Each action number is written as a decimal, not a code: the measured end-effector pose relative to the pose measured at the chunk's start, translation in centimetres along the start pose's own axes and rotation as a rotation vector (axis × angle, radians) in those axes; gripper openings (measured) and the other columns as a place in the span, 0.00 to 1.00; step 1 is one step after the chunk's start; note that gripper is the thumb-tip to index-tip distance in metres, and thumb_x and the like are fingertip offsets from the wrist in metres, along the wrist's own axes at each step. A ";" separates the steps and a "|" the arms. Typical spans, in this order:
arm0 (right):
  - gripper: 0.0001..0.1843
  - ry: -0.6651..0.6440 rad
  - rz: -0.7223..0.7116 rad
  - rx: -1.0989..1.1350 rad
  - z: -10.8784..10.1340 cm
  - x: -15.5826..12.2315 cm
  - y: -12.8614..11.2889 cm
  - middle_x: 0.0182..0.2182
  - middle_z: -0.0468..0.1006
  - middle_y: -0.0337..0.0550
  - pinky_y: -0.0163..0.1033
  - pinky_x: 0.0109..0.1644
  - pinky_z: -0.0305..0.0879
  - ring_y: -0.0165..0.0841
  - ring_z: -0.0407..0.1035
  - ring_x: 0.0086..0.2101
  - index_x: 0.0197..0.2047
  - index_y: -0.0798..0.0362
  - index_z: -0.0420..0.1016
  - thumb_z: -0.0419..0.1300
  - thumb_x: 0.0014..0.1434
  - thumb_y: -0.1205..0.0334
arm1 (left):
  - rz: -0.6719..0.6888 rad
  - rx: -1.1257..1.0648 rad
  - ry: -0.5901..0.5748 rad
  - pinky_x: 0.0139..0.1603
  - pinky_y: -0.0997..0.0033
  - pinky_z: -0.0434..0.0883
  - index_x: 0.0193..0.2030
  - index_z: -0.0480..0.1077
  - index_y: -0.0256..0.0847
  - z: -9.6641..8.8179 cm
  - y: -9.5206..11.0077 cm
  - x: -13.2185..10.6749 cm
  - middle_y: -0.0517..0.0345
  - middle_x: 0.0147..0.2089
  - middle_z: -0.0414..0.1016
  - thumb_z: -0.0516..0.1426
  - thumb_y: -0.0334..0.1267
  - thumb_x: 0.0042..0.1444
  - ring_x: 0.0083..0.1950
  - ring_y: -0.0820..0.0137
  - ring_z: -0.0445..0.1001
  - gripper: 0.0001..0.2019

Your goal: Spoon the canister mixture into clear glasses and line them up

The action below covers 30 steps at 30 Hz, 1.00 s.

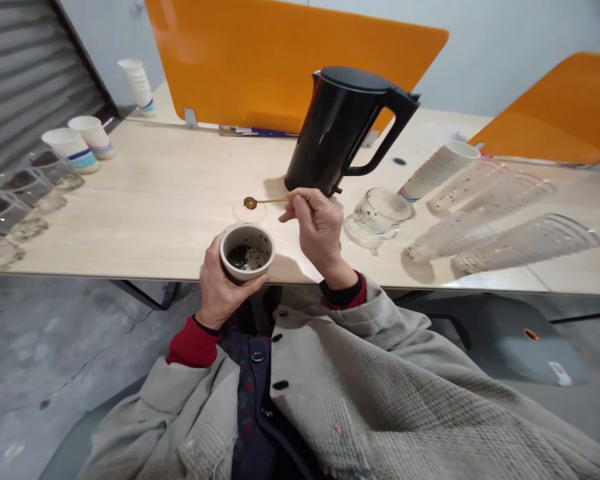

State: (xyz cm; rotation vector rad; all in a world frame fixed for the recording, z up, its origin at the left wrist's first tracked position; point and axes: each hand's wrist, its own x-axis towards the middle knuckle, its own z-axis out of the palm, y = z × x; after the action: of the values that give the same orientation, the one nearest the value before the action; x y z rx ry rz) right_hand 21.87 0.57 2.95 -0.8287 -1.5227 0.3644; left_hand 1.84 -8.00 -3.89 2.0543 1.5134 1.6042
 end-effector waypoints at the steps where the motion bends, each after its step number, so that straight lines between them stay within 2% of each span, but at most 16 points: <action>1: 0.21 0.026 0.027 0.038 -0.1 0.1 0.1 0.31 0.80 0.35 0.37 0.37 0.80 0.28 0.80 0.29 0.45 0.48 0.79 0.58 0.76 0.40 | -0.009 0.003 -0.003 0.71 0.47 0.75 0.76 0.57 0.43 0.0 0.0 0.0 0.40 0.71 0.73 0.73 0.62 0.53 0.70 0.49 0.76 0.51; 4: 0.22 0.101 0.129 0.134 -1.0 0.3 0.4 0.32 0.79 0.34 0.35 0.36 0.81 0.28 0.80 0.29 0.46 0.47 0.78 0.60 0.74 0.37 | -0.019 0.004 -0.009 0.71 0.47 0.75 0.76 0.58 0.43 -0.1 0.0 0.1 0.40 0.70 0.73 0.74 0.60 0.52 0.70 0.48 0.76 0.51; 7: 0.21 0.214 0.182 0.185 -3.5 0.7 0.6 0.32 0.79 0.33 0.36 0.39 0.83 0.27 0.81 0.30 0.47 0.48 0.78 0.61 0.73 0.37 | -0.006 -0.003 0.000 0.71 0.48 0.75 0.76 0.58 0.43 -0.2 -0.1 0.1 0.42 0.70 0.73 0.74 0.59 0.52 0.70 0.48 0.76 0.51; 12: 0.14 0.564 0.105 0.102 -11.1 1.4 0.7 0.32 0.79 0.34 0.39 0.39 0.84 0.28 0.81 0.30 0.44 0.49 0.78 0.62 0.73 0.47 | 0.012 -0.007 0.026 0.72 0.45 0.75 0.77 0.58 0.45 0.0 -0.5 0.1 0.41 0.71 0.72 0.74 0.58 0.52 0.71 0.47 0.75 0.51; 15: 0.10 0.704 0.087 -0.025 -15.6 1.2 1.3 0.30 0.81 0.36 0.39 0.37 0.84 0.29 0.80 0.28 0.41 0.50 0.79 0.62 0.71 0.53 | 0.008 -0.015 0.025 0.73 0.43 0.74 0.77 0.58 0.45 0.1 -0.7 0.1 0.40 0.71 0.71 0.75 0.58 0.52 0.72 0.46 0.75 0.51; 17: 0.10 0.713 0.139 -0.111 -17.6 0.8 2.1 0.30 0.81 0.37 0.39 0.35 0.83 0.29 0.80 0.27 0.41 0.51 0.79 0.62 0.70 0.54 | -0.008 -0.023 0.021 0.73 0.42 0.73 0.77 0.58 0.46 0.1 -0.8 0.1 0.40 0.72 0.70 0.75 0.57 0.52 0.73 0.45 0.74 0.52; 19: 0.12 0.674 0.219 -0.185 -18.5 0.4 3.1 0.30 0.81 0.36 0.39 0.35 0.83 0.30 0.81 0.27 0.41 0.51 0.78 0.62 0.70 0.52 | -0.030 -0.025 0.018 0.74 0.41 0.72 0.77 0.58 0.46 0.1 -1.0 0.1 0.39 0.72 0.70 0.75 0.57 0.51 0.73 0.44 0.73 0.52; 22: 0.14 0.592 0.311 -0.275 -18.5 0.0 4.7 0.29 0.81 0.34 0.37 0.33 0.82 0.29 0.81 0.26 0.39 0.52 0.77 0.62 0.70 0.50 | -0.049 -0.021 0.012 0.74 0.40 0.71 0.77 0.58 0.45 0.1 -1.1 0.2 0.39 0.72 0.69 0.75 0.58 0.50 0.73 0.43 0.73 0.53; 25: 0.14 0.538 0.359 -0.364 -18.2 0.4 5.9 0.28 0.80 0.34 0.34 0.31 0.78 0.28 0.80 0.26 0.37 0.52 0.76 0.62 0.70 0.52 | -0.053 -0.018 -0.002 0.74 0.41 0.70 0.77 0.57 0.45 0.0 -1.0 0.2 0.39 0.72 0.69 0.75 0.58 0.49 0.73 0.43 0.73 0.54; 28: 0.12 0.489 0.395 -0.429 -18.2 1.0 5.9 0.27 0.80 0.35 0.32 0.28 0.74 0.28 0.79 0.25 0.37 0.52 0.77 0.62 0.69 0.54 | -0.059 -0.009 -0.003 0.74 0.43 0.72 0.77 0.57 0.46 0.0 -0.9 0.2 0.40 0.73 0.69 0.75 0.58 0.49 0.73 0.45 0.73 0.54; 30: 0.10 0.464 0.416 -0.461 -18.4 1.0 5.1 0.27 0.80 0.36 0.33 0.26 0.71 0.29 0.77 0.24 0.40 0.52 0.78 0.62 0.69 0.54 | -0.056 -0.009 0.005 0.73 0.44 0.72 0.77 0.57 0.46 0.0 -0.8 0.2 0.40 0.73 0.69 0.75 0.58 0.49 0.73 0.46 0.74 0.53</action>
State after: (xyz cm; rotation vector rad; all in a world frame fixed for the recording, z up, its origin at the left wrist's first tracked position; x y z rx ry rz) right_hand 40.96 0.18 2.99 -1.4894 -1.0001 0.1015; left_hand 1.35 -7.48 -4.28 1.9868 1.5485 1.5934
